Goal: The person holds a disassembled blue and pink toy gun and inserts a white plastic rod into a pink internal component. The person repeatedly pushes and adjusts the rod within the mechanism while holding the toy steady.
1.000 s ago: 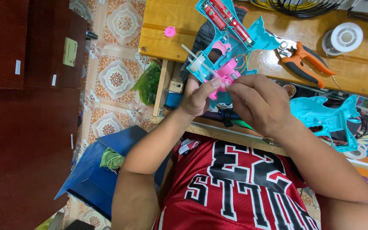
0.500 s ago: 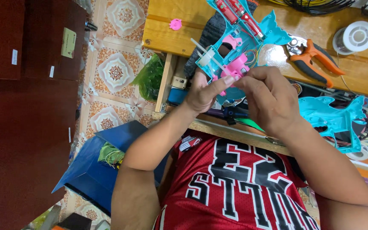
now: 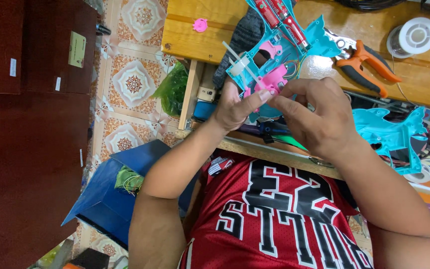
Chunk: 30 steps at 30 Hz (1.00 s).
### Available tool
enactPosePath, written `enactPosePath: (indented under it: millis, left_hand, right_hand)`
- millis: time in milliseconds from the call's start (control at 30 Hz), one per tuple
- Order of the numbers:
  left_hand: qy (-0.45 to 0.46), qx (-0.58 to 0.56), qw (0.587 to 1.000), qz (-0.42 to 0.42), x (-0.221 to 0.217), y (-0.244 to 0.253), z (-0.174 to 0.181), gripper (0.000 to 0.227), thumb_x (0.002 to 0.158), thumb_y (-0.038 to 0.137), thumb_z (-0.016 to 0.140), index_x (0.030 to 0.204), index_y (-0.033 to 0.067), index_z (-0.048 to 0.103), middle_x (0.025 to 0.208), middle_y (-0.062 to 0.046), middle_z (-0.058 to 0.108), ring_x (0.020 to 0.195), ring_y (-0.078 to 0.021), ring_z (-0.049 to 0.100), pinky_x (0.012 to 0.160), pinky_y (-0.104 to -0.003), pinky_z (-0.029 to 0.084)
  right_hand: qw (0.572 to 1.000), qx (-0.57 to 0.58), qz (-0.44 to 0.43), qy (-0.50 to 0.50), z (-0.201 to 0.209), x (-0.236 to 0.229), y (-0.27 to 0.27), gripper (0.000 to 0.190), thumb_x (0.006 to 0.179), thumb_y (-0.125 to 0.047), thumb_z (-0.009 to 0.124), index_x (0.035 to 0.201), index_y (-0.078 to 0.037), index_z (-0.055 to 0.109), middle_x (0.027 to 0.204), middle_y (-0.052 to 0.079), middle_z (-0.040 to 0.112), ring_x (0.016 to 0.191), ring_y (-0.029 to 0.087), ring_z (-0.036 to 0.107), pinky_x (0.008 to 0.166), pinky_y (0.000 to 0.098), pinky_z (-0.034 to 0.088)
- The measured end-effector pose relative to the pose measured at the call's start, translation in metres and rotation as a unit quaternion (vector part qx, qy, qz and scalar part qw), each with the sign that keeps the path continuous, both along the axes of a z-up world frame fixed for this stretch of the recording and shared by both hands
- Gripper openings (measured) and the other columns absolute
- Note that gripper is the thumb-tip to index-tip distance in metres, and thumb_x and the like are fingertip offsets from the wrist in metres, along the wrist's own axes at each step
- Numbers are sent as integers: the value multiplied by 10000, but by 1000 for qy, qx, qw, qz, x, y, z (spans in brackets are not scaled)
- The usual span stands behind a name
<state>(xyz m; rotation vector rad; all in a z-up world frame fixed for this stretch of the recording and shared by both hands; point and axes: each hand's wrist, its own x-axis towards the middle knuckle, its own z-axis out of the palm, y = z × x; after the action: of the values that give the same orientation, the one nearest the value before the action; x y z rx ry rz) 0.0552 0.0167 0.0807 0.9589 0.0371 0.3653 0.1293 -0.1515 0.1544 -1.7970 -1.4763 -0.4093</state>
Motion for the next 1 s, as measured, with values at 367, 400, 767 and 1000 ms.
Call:
enactPosePath:
  millis: [367, 400, 767, 1000]
  left_hand:
    - [46, 55, 996, 57, 4, -7, -19, 563, 889, 93, 839, 1367, 17, 552, 1219, -193, 717, 1170, -248, 675, 1076, -478, 526]
    - [32, 39, 997, 56, 5, -6, -20, 572, 878, 56, 839, 1371, 21, 550, 1225, -187, 717, 1168, -248, 680, 1073, -474, 532]
    - [19, 39, 996, 75, 5, -8, -13, 667, 830, 34, 854, 1414, 14, 531, 1283, -190, 693, 1228, -257, 660, 1138, -469, 508]
    - [28, 109, 989, 100, 3, -12, -21, 736, 841, 97, 870, 1461, 22, 481, 1388, -233, 631, 1307, -258, 617, 1238, -451, 427]
  right_hand:
    - [1000, 0, -15, -10, -2, -1, -2, 152, 991, 64, 707, 1024, -52, 800, 1020, 129, 671, 685, 242, 535, 692, 382, 484]
    - [1000, 12, -20, -2, -5, -2, -2, 142, 980, 71, 730, 1026, -41, 802, 997, 135, 664, 671, 257, 521, 666, 395, 484]
    - [998, 48, -41, -21, -9, -9, 5, 124, 962, 79, 788, 976, -38, 826, 953, 129, 682, 656, 265, 526, 612, 400, 461]
    - [994, 85, -63, -41, -12, -12, 8, 132, 964, 66, 812, 891, -44, 811, 905, 113, 690, 621, 249, 499, 600, 388, 451]
